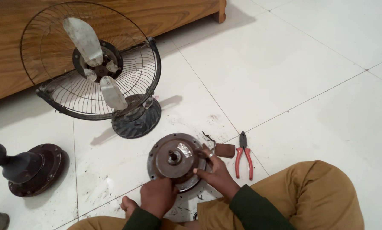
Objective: The person sits on the floor and scrapes old gasket residue off a fan motor housing cover, working around its central hub by hand with a small scraping tool. They set the tool down, pick up pliers, and continue prying debris from the cover and surrounding parts.
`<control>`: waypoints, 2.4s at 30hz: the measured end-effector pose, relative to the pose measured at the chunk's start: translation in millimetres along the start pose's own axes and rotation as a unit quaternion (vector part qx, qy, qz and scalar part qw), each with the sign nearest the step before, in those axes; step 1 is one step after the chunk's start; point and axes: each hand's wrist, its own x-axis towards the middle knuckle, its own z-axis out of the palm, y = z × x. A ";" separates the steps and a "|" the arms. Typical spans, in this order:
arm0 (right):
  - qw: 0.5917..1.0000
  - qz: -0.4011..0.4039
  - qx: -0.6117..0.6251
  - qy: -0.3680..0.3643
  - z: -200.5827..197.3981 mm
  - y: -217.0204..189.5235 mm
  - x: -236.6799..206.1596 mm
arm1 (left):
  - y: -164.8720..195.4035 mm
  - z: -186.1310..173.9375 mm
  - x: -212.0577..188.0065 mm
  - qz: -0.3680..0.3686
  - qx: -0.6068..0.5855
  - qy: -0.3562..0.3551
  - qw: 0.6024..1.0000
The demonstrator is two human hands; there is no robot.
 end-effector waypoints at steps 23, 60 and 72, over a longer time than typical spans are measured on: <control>0.757 0.119 -0.567 -0.301 9.3 17.8 -39.6 | -4.6 28.4 22.3 0.076 -0.081 -0.003 0.994; 0.949 -0.142 -0.083 0.270 -80.8 -151.9 -16.0 | 31.5 1.9 11.4 0.135 -0.162 0.154 0.965; 0.911 -0.207 -0.279 0.221 -20.9 -154.4 -20.3 | 36.0 -25.2 -2.6 0.119 -0.164 0.155 0.967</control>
